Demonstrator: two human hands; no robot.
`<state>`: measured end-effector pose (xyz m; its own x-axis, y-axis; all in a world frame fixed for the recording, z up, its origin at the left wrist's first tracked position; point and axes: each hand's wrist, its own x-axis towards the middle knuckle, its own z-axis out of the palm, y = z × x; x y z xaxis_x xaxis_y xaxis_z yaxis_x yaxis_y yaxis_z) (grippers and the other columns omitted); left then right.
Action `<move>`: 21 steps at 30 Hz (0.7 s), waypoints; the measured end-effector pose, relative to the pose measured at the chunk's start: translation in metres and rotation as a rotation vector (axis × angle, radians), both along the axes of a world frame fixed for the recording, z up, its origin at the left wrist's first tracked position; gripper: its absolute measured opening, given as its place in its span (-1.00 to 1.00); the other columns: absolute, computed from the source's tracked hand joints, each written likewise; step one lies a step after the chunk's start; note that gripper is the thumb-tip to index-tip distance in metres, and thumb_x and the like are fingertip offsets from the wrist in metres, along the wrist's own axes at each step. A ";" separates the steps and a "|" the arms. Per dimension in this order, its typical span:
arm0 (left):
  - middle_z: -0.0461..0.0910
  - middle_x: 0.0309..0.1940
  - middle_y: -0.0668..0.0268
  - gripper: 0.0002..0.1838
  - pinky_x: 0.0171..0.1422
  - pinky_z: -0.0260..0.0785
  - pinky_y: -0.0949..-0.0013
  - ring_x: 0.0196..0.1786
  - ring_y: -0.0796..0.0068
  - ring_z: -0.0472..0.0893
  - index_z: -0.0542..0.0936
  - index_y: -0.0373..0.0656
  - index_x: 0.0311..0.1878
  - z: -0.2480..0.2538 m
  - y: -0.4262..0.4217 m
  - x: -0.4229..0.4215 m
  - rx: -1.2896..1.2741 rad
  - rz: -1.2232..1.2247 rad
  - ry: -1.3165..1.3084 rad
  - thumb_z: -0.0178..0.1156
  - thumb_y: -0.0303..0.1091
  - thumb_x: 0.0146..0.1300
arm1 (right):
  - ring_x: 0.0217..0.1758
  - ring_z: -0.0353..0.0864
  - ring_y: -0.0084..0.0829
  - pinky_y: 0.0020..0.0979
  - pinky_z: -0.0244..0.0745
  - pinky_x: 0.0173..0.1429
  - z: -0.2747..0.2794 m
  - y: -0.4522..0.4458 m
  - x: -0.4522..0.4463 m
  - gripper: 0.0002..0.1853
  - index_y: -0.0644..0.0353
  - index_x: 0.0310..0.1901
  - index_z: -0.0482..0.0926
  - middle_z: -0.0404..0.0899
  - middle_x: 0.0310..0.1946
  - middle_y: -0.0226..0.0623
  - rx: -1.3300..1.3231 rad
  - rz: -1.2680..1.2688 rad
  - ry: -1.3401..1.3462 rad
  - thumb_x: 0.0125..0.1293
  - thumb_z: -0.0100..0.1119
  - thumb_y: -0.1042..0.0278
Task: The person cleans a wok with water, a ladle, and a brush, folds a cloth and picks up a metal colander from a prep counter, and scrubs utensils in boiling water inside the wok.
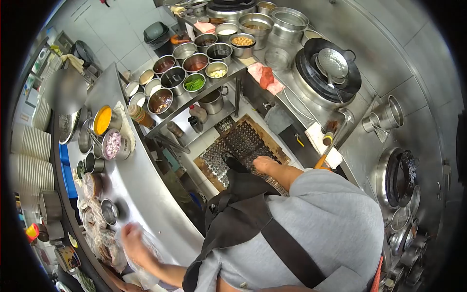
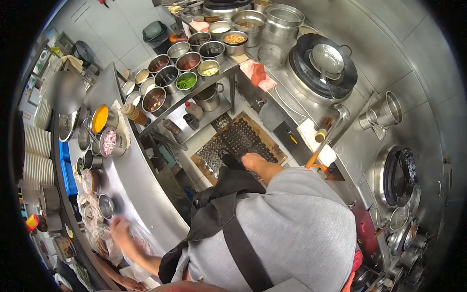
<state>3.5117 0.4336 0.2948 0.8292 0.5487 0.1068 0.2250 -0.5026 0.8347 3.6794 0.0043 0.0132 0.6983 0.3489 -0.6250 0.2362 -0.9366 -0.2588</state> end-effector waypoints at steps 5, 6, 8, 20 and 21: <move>0.50 0.05 0.08 -0.40 0.06 0.39 0.29 0.04 0.27 0.53 0.31 -0.18 0.30 -0.037 -0.030 0.040 -0.191 -0.339 0.378 0.19 -0.45 0.15 | -0.19 0.62 -0.06 -0.15 0.51 -0.11 0.002 -0.043 -0.023 -0.81 0.27 -0.37 0.63 0.61 -0.35 0.00 0.044 -0.151 -0.130 -0.04 0.08 0.43; 0.50 0.05 0.08 -0.40 0.06 0.39 0.29 0.04 0.27 0.53 0.31 -0.18 0.30 -0.041 -0.031 0.043 -0.198 -0.338 0.378 0.19 -0.45 0.15 | -0.19 0.62 -0.06 -0.15 0.51 -0.11 0.007 -0.047 -0.028 -0.81 0.27 -0.37 0.63 0.61 -0.35 0.00 0.037 -0.148 -0.129 -0.04 0.08 0.43; 0.50 0.06 0.06 -0.42 0.05 0.40 0.28 0.06 0.24 0.54 0.32 -0.17 0.29 -0.051 -0.027 0.040 -0.022 -0.229 0.252 0.18 -0.41 0.17 | -0.20 0.61 -0.06 -0.15 0.51 -0.11 0.017 -0.048 -0.031 -0.81 0.24 -0.37 0.64 0.61 -0.35 -0.01 -0.039 -0.148 -0.077 0.01 0.10 0.37; 0.48 0.05 -0.03 -0.46 0.19 0.31 0.18 0.08 0.00 0.48 0.41 -0.27 0.17 -0.084 -0.148 -0.083 -0.187 0.094 0.544 0.17 -0.25 0.11 | -0.18 0.60 0.00 -0.14 0.51 -0.09 -0.135 0.003 0.101 -0.75 0.35 -0.40 0.63 0.60 -0.33 0.07 -0.067 0.879 -0.058 0.17 0.01 0.36; 0.49 0.03 -0.03 -0.46 0.18 0.31 0.17 0.07 0.00 0.49 0.41 -0.28 0.16 -0.094 -0.162 -0.101 -0.289 0.130 0.616 0.17 -0.24 0.12 | -0.16 0.60 0.00 -0.12 0.50 -0.08 -0.108 0.035 0.108 -0.76 0.34 -0.40 0.63 0.60 -0.32 0.08 -0.122 0.942 -0.055 0.18 0.00 0.37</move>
